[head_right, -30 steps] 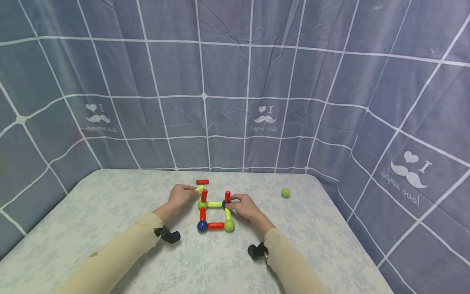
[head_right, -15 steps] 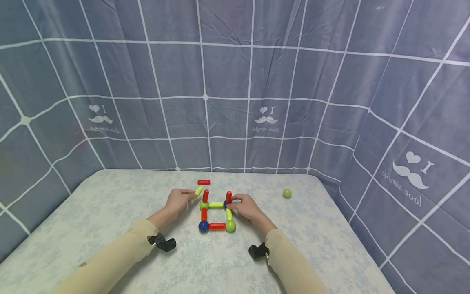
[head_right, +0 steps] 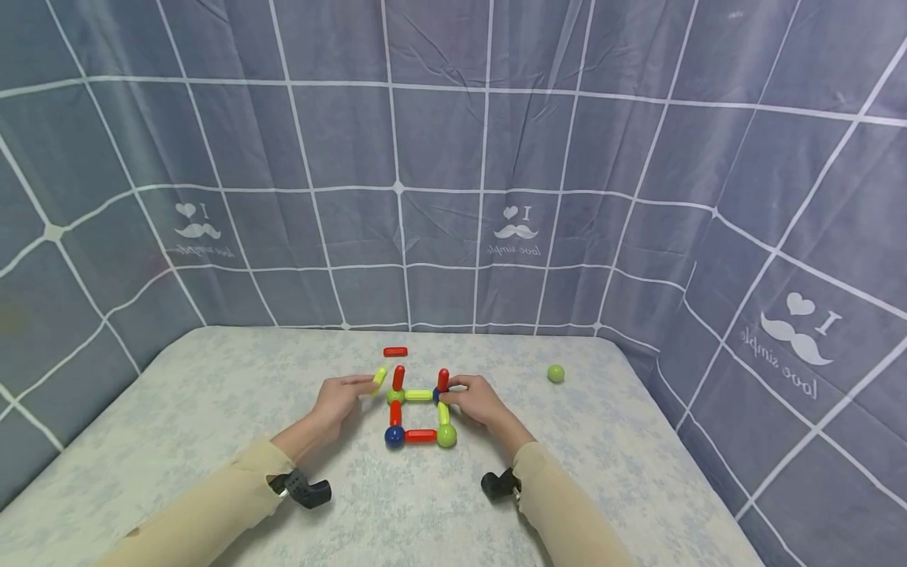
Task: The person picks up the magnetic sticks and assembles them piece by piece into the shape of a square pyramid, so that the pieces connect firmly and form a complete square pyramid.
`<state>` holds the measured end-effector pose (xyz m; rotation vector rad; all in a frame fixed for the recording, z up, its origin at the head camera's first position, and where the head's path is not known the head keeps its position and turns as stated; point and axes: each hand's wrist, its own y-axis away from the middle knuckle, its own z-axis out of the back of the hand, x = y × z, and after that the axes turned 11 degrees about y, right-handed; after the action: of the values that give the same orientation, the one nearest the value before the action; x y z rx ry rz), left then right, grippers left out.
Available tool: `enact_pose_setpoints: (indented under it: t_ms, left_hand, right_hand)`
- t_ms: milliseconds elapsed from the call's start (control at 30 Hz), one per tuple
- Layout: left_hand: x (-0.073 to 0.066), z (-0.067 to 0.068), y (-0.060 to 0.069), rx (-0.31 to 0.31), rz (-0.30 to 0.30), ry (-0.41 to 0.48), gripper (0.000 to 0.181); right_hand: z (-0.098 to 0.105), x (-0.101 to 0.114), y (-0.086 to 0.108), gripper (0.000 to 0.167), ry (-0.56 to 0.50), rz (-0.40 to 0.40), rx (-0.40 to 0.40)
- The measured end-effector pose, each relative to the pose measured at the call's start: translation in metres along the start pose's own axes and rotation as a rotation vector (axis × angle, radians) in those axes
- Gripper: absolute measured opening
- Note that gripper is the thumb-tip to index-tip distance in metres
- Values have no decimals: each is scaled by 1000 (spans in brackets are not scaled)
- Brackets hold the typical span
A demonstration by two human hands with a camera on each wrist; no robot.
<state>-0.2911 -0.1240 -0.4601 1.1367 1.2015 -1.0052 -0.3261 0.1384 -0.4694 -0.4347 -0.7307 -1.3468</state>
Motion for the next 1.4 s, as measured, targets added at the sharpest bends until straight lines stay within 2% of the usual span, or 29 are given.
enact_pose_setpoints:
  t_ms: [100, 200, 400, 600, 800, 1167, 1400]
  left_hand:
    - [1, 1, 6, -2, 42, 49, 36]
    - [1, 1, 13, 28, 83, 120, 39]
    - [0, -1, 29, 130, 120, 254, 42]
    - [3, -5, 42, 248, 123, 361, 44]
    - [6, -9, 51, 308, 133, 340, 45]
    - [10, -16, 57, 332, 156, 293, 51]
    - [14, -11, 63, 330, 137, 266, 53]
  right_hand:
    - [1, -1, -1, 43, 3, 13, -5]
    - [1, -2, -2, 42, 5, 28, -9]
    - [4, -2, -2, 42, -10, 31, -3]
    - [5, -1, -4, 41, 2, 18, -10]
    - [5, -2, -6, 41, 5, 5, -16]
    - [5, -3, -4, 42, 2, 14, -16]
    - [-1, -6, -3, 42, -8, 42, -10]
